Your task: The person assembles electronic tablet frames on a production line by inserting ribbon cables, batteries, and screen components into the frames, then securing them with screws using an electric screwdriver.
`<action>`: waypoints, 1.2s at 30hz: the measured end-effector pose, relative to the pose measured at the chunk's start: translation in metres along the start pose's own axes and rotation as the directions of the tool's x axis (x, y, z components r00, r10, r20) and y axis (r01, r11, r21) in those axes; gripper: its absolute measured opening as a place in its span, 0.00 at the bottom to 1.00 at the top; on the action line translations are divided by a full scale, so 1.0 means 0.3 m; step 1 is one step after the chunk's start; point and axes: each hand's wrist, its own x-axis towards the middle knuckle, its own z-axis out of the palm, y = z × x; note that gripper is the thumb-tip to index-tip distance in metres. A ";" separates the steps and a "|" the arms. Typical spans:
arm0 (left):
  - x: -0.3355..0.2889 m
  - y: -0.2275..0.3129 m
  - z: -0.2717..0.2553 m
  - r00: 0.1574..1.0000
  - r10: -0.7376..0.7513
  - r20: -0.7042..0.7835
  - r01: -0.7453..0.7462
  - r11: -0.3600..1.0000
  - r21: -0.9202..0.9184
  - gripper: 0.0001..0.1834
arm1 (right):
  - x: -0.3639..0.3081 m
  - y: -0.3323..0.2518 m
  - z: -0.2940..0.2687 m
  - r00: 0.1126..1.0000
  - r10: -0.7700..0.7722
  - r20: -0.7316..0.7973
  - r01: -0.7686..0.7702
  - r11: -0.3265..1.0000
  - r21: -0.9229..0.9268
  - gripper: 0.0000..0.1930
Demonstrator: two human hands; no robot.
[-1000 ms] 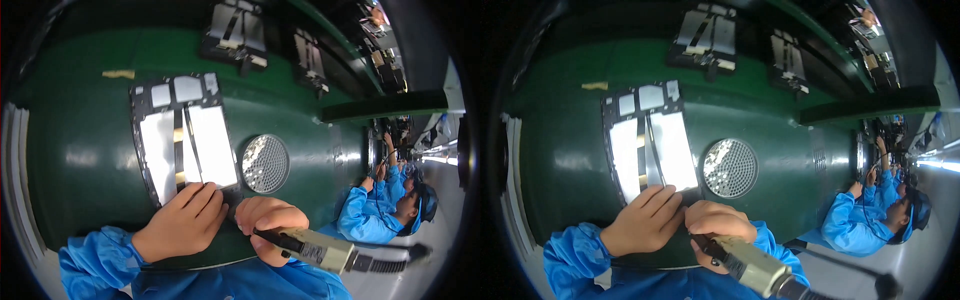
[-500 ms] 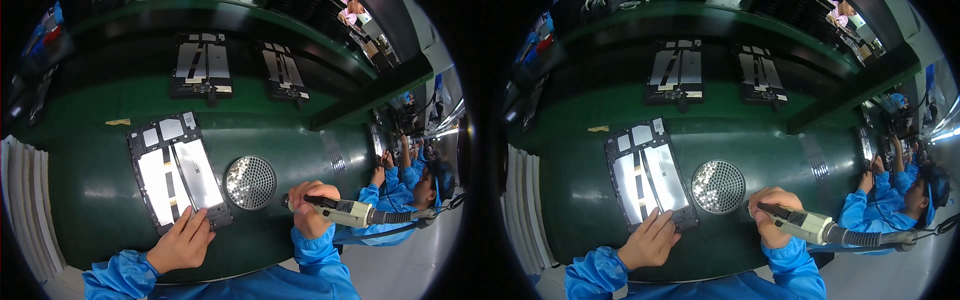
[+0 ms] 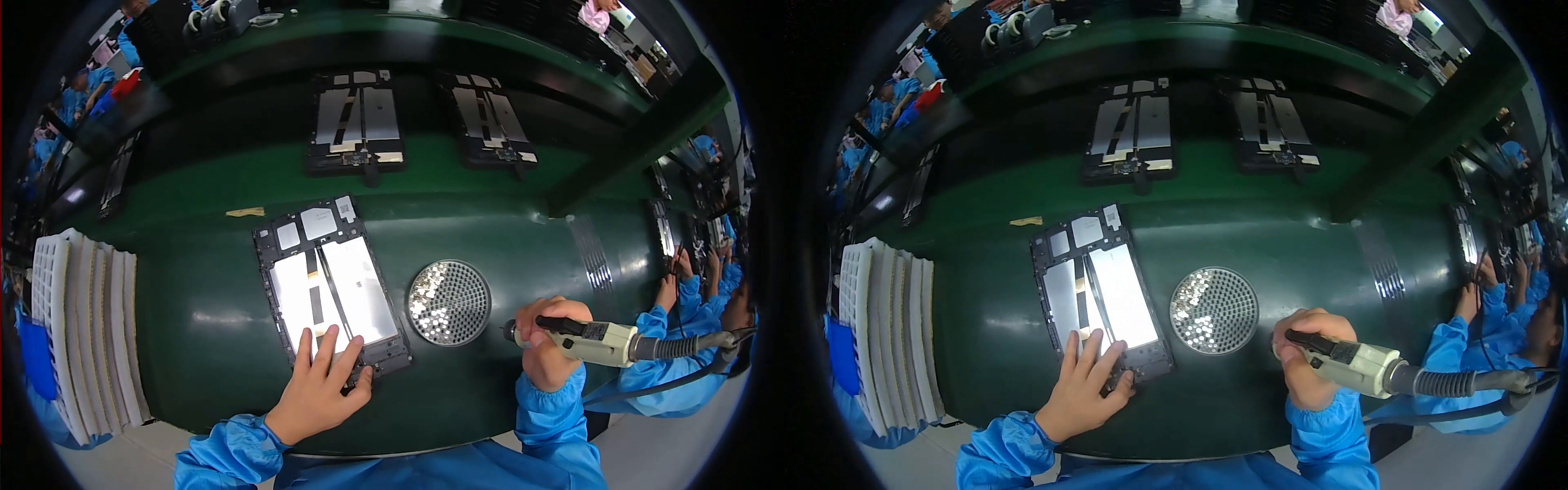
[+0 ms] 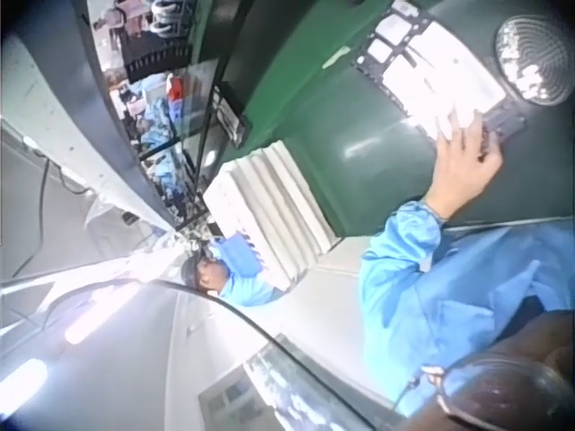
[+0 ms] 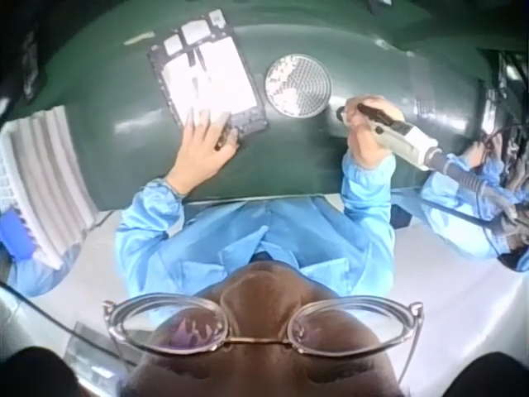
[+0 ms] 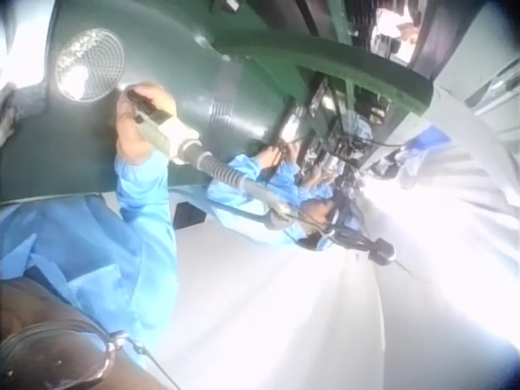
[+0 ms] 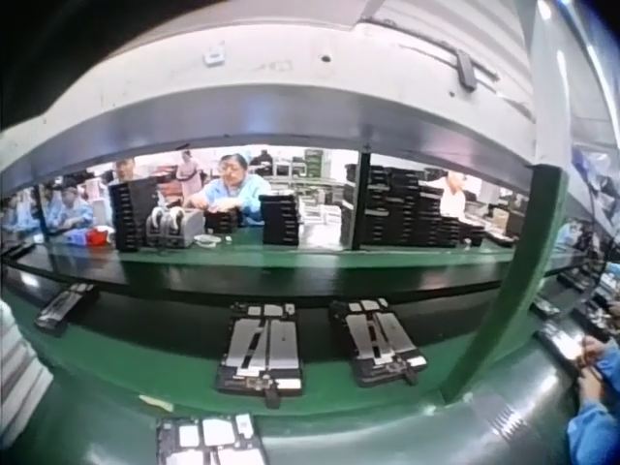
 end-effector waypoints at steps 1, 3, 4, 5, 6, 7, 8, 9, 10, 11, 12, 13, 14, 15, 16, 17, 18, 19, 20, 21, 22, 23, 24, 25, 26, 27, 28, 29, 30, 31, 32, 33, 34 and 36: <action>-0.014 -0.003 -0.003 1.000 -0.008 0.000 0.008 1.000 0.011 0.19 | -0.001 0.002 -0.010 1.000 0.005 -0.017 -0.005 1.000 -0.010 0.17; -0.065 -0.029 -0.024 0.998 -0.055 -0.015 0.056 0.998 0.026 0.14 | -0.002 0.002 -0.027 1.000 0.002 -0.026 -0.002 1.000 -0.006 0.17; -0.077 -0.040 -0.046 0.976 -0.190 -0.107 0.186 0.982 -0.043 0.14 | -0.001 0.002 -0.033 0.999 0.003 -0.040 -0.004 1.000 -0.015 0.17; -0.096 -0.072 -0.060 0.957 -0.251 -0.145 0.255 0.967 0.006 0.14 | 0.004 0.002 -0.044 0.999 0.003 -0.039 -0.003 1.000 0.002 0.17; -0.123 -0.127 -0.069 0.946 -0.298 -0.128 0.313 0.943 0.111 0.15 | 0.003 0.002 -0.055 0.999 -0.009 -0.044 0.007 0.999 -0.039 0.17; -0.152 -0.198 -0.076 0.930 -0.347 -0.119 0.365 0.905 0.218 0.16 | 0.004 0.002 -0.055 0.999 -0.021 -0.049 0.017 0.997 -0.078 0.17; -0.167 -0.282 -0.075 0.918 -0.360 -0.168 0.393 0.883 0.258 0.17 | 0.006 0.001 -0.050 0.997 -0.016 -0.077 0.010 0.997 -0.078 0.17; -0.167 -0.371 -0.060 0.904 -0.367 -0.219 0.418 0.863 0.284 0.18 | 0.002 -0.004 -0.050 0.997 -0.017 -0.078 0.011 0.997 -0.071 0.17; -0.153 -0.448 -0.060 0.898 -0.360 -0.253 0.426 0.856 0.292 0.18 | 0.005 -0.004 -0.056 0.996 -0.010 -0.087 0.006 0.999 -0.050 0.17; -0.119 -0.532 -0.058 0.893 -0.347 -0.288 0.427 0.854 0.295 0.18 | 0.008 0.000 -0.067 0.995 -0.006 -0.099 0.003 0.999 -0.037 0.17; -0.078 -0.618 -0.053 0.889 -0.321 -0.326 0.418 0.860 0.294 0.18 | 0.007 0.005 -0.084 0.997 -0.021 -0.081 0.018 0.999 -0.042 0.18; -0.043 -0.686 -0.072 0.882 -0.298 -0.365 0.415 0.860 0.299 0.18 | 0.009 0.010 -0.090 0.997 -0.025 -0.075 0.023 0.999 -0.032 0.18; -0.010 -0.752 -0.101 0.882 -0.325 -0.342 0.424 0.863 0.275 0.20 | 0.007 0.010 -0.096 0.996 -0.025 -0.090 0.021 0.999 -0.037 0.18; 0.030 -0.812 -0.119 0.883 -0.346 -0.317 0.429 0.870 0.244 0.22 | 0.006 0.010 -0.101 0.994 -0.026 -0.109 0.020 0.998 -0.051 0.18; 0.095 -0.860 -0.115 0.879 -0.392 -0.272 0.466 0.827 0.313 0.24 | 0.005 0.012 -0.111 0.993 -0.031 -0.116 0.022 0.997 -0.079 0.18; 0.151 -0.883 -0.127 0.866 -0.444 -0.229 0.499 0.775 0.388 0.27 | 0.007 0.010 -0.118 0.995 -0.048 -0.093 0.041 0.997 -0.069 0.18; 0.216 -0.870 -0.139 0.875 -0.382 -0.297 0.458 0.852 0.252 0.30 | 0.012 0.011 -0.118 0.996 -0.065 -0.065 0.062 0.997 -0.046 0.18; 0.306 -0.835 -0.121 0.871 -0.326 -0.367 0.387 0.916 0.104 0.33 | 0.014 0.012 -0.117 0.996 -0.062 -0.068 0.057 0.996 -0.068 0.18; 0.409 -0.770 -0.106 0.906 -0.279 -0.317 0.294 0.956 -0.001 0.36 | 0.019 0.011 -0.116 0.995 -0.058 -0.076 0.050 0.993 -0.106 0.18; 0.505 -0.718 -0.074 0.936 -0.223 -0.270 0.199 0.973 -0.115 0.38 | 0.021 0.015 -0.116 0.995 -0.051 -0.086 0.038 0.988 -0.147 0.17; 0.567 -0.704 -0.043 0.958 -0.150 -0.244 0.149 0.989 -0.023 0.40 | 0.023 0.009 -0.105 0.993 -0.006 -0.119 -0.009 0.992 -0.123 0.18; 0.621 -0.705 -0.018 0.973 -0.084 -0.213 0.100 0.993 0.065 0.42 | 0.036 0.008 -0.097 0.990 0.015 -0.140 -0.032 0.992 -0.121 0.18; 0.666 -0.736 -0.021 0.982 -0.041 -0.185 0.044 0.999 0.013 0.41 | 0.043 0.015 -0.101 0.993 0.014 -0.120 -0.023 0.997 -0.076 0.18; 0.691 -0.753 -0.039 0.988 0.001 -0.153 -0.009 0.999 -0.046 0.40 | 0.042 0.016 -0.099 0.994 0.023 -0.105 -0.027 0.999 -0.030 0.18; 0.721 -0.726 -0.031 0.988 -0.023 -0.155 0.037 0.996 0.085 0.37 | 0.040 0.012 -0.097 0.996 0.005 -0.093 -0.005 1.000 -0.003 0.18; 0.742 -0.702 -0.026 0.986 -0.051 -0.159 0.085 0.972 0.220 0.35 | 0.042 0.014 -0.090 0.997 -0.015 -0.078 0.018 0.999 0.032 0.18; 0.743 -0.707 -0.017 0.969 -0.061 -0.240 0.139 0.936 0.323 0.32 | 0.049 0.002 -0.054 0.997 -0.006 -0.075 0.011 0.999 0.054 0.17; 0.745 -0.714 -0.008 0.944 -0.056 -0.325 0.197 0.886 0.419 0.30 | 0.054 -0.004 -0.038 0.998 -0.019 -0.057 0.023 0.998 0.065 0.17; 0.736 -0.712 -0.005 0.915 -0.047 -0.401 0.218 0.894 0.391 0.28 | 0.054 0.003 -0.031 0.999 -0.018 -0.032 0.021 0.996 0.091 0.17; 0.719 -0.714 -0.010 0.878 -0.043 -0.476 0.242 0.899 0.365 0.27 | 0.053 0.008 -0.018 1.000 -0.019 -0.004 0.019 0.992 0.122 0.18; 0.681 -0.717 -0.026 0.860 -0.018 -0.509 0.249 0.886 0.391 0.26 | 0.050 0.014 0.006 1.000 0.000 0.003 -0.001 0.989 0.146 0.18; 0.663 -0.693 -0.022 0.850 0.034 -0.525 0.213 0.890 0.402 0.24 | 0.043 0.019 0.008 1.000 0.018 0.000 -0.018 0.989 0.148 0.18; 0.618 -0.651 -0.036 0.842 0.062 -0.536 0.189 0.897 0.400 0.25 | 0.035 0.024 0.006 1.000 0.022 0.011 -0.024 0.992 0.127 0.18; 0.468 -0.519 -0.079 0.860 0.018 -0.511 0.194 0.914 0.357 0.28 | 0.021 0.037 0.012 0.998 0.049 0.036 -0.053 0.993 0.107 0.17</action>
